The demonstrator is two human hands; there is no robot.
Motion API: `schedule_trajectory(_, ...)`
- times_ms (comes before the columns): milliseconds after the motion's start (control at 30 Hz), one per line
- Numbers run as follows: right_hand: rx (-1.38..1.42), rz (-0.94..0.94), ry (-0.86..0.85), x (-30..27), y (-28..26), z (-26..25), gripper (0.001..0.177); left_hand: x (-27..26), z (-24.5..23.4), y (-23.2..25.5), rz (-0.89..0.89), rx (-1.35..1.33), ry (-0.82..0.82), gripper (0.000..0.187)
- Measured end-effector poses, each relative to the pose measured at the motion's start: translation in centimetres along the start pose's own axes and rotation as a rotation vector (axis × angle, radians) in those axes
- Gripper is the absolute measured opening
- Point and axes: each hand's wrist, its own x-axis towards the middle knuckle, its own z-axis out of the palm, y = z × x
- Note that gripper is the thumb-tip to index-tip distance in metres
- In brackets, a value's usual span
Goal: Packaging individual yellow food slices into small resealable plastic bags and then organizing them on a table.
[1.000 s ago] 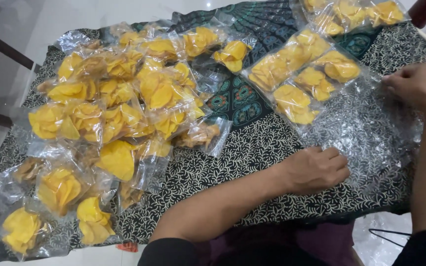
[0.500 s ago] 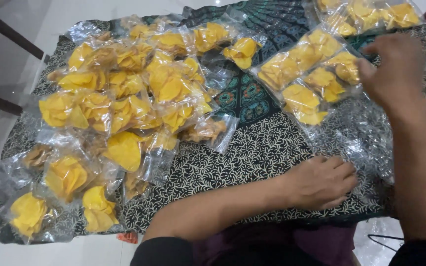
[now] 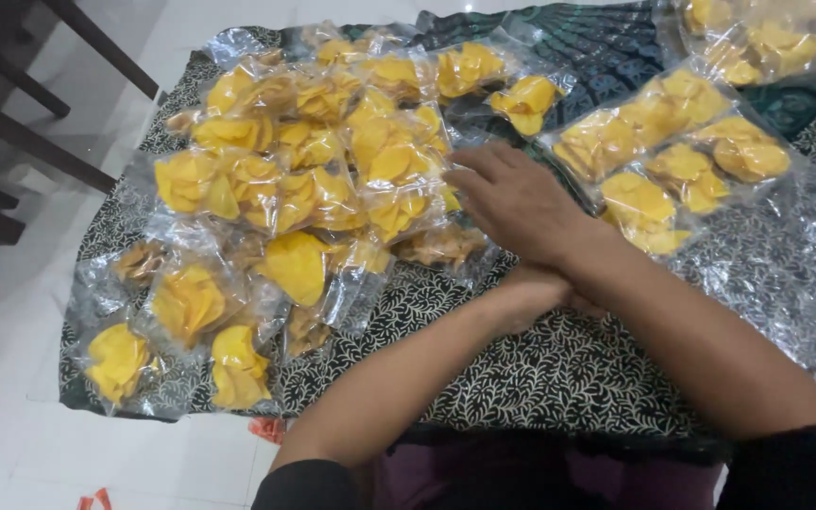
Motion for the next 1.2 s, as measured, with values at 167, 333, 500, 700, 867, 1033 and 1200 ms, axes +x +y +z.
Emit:
schedule_trajectory(167, -0.071, 0.003, -0.003, 2.0, 0.2, 1.6, 0.045, 0.0, 0.4, 1.0, 0.006, -0.078, 0.019, 0.046)
schedule_trajectory(333, 0.055, 0.055, 0.236, 3.2, 0.7, 0.7, 0.007, -0.6, 1.0, 1.6, -0.001, -0.198, 0.053, 0.062)
schedule_trajectory(500, 0.579, 0.502, 0.404, 2.8, 1.3, -4.3, 0.004, -1.1, 0.5, 2.1, -0.053, -0.217, -0.028, 0.043)
schedule_trajectory(700, 0.637, 0.788, 0.488, -1.5, 3.1, -7.8, 0.013, -0.6, 0.3, 1.6, -0.012, -0.326, -0.033, 0.047)
schedule_trajectory(867, 0.467, 0.851, 0.327, -3.3, 1.5, -9.3, 0.021, -0.1, 0.5, 2.6, -0.148, -0.498, 0.086, 0.048)
schedule_trajectory(1033, 0.568, 0.817, 0.479, -5.9, 3.4, -8.5, 0.017, -0.7, 0.0, 1.7, 0.103, -0.727, 0.069, 0.088)
schedule_trajectory(1200, 0.640, 0.904, 0.480, -6.8, 3.4, -5.8, 0.019, 0.7, -1.9, 1.4, 0.151, -0.744, 0.086, 0.074)
